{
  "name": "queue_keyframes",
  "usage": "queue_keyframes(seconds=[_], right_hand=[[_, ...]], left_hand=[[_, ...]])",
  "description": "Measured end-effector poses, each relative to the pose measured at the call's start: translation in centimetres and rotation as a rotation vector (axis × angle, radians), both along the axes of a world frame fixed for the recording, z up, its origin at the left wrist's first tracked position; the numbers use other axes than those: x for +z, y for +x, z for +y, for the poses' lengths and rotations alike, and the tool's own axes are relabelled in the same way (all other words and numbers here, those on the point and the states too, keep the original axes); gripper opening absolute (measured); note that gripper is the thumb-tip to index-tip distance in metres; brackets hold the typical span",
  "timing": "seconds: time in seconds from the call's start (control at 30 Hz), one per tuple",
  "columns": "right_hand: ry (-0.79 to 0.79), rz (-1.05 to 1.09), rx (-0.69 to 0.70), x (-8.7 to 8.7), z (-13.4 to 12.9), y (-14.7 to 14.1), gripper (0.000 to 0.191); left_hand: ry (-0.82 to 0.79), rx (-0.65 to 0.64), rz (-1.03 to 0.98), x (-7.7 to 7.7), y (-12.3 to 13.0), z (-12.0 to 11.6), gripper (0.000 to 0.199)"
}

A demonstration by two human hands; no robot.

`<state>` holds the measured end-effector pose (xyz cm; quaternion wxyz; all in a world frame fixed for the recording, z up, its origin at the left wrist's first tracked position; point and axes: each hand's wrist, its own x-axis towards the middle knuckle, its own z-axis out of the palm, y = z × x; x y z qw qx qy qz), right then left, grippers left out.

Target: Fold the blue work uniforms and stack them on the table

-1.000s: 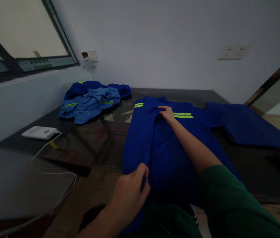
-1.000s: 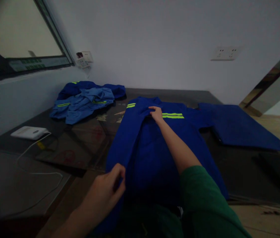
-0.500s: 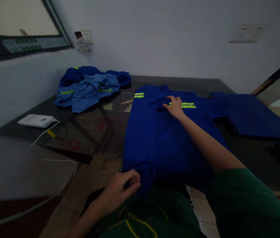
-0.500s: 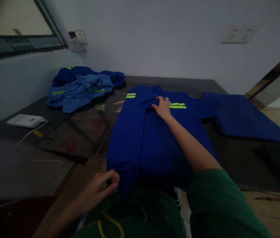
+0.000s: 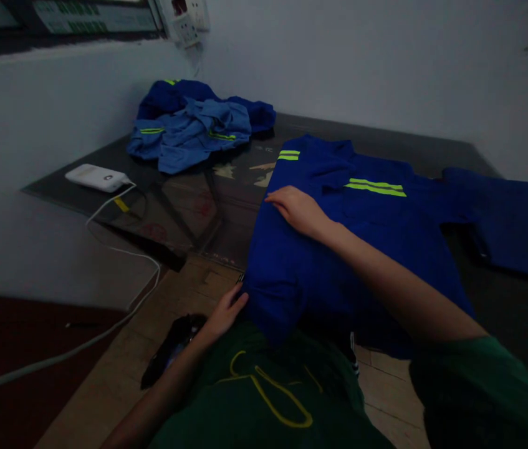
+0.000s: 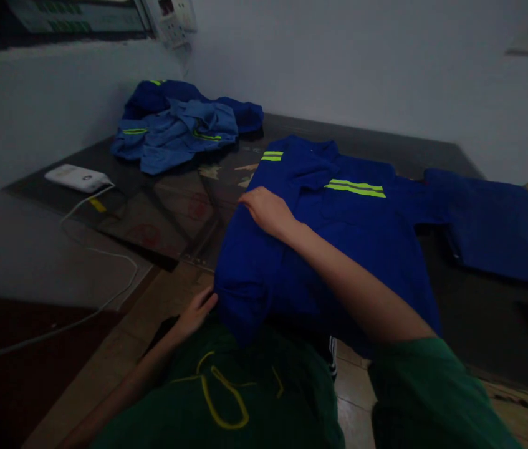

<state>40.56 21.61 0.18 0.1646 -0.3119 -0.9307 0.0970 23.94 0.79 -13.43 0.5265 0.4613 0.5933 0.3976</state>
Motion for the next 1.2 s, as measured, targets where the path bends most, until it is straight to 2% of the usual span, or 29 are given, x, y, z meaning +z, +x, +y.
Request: queue_keyframes(seconds=[0.1, 0.17, 0.27, 0.43, 0.53, 0.73, 0.77, 0.83, 0.93, 1.0, 1.1, 1.13, 1.2], right_hand=[[0.049, -0.235, 0.188, -0.4, 4.8, -3.8, 0.034], [0.113, -0.346, 0.243, -0.6, 6.6, -5.0, 0.03], [0.245, -0.428, 0.256, -0.4, 7.5, -5.1, 0.024], [0.386, -0.53, 0.265, 0.4, 7.1, -4.5, 0.019], [0.403, -0.46, 0.195, 0.5, 6.9, -4.6, 0.022], [0.396, -0.17, -0.067, 0.9, 9.3, -5.4, 0.026], [0.382, -0.152, -0.102, 0.8, 9.7, -5.5, 0.026], [0.327, -0.162, -0.133, 0.4, 9.9, -5.6, 0.026], [0.24, -0.189, -0.095, -0.5, 8.7, -5.0, 0.029], [0.214, -0.13, -0.062, -0.8, 7.0, -3.9, 0.035], [0.164, 0.013, -0.008, -0.6, 3.4, -1.0, 0.04], [0.137, 0.045, 0.01, -0.5, 2.1, 0.2, 0.039], [0.082, 0.07, 0.018, -0.5, -0.3, 2.7, 0.037]], left_hand=[[0.005, 0.048, -0.093, 0.7, 0.2, -0.9, 0.073], [-0.017, 0.06, -0.114, 1.5, 0.1, -1.6, 0.07], [-0.087, 0.015, -0.117, 3.0, 0.0, -2.7, 0.065], [-0.129, -0.095, -0.125, 5.7, 0.1, -4.1, 0.061], [-0.113, -0.074, -0.118, 7.0, 0.4, -4.3, 0.06], [0.008, 0.181, 0.036, 8.8, -0.7, -1.7, 0.064], [0.033, 0.168, 0.082, 8.8, -1.3, -1.2, 0.061], [0.033, 0.063, 0.164, 8.4, -2.7, -0.8, 0.054], [-0.027, -0.088, 0.2, 6.7, -5.0, -1.8, 0.049], [-0.005, -0.102, 0.139, 5.1, -6.2, -3.0, 0.061], [0.087, -0.088, 0.001, 2.6, -6.3, -4.3, 0.103], [0.103, -0.076, -0.034, 1.8, -6.0, -4.4, 0.112], [0.115, -0.013, -0.071, 0.6, -5.0, -4.1, 0.114]])
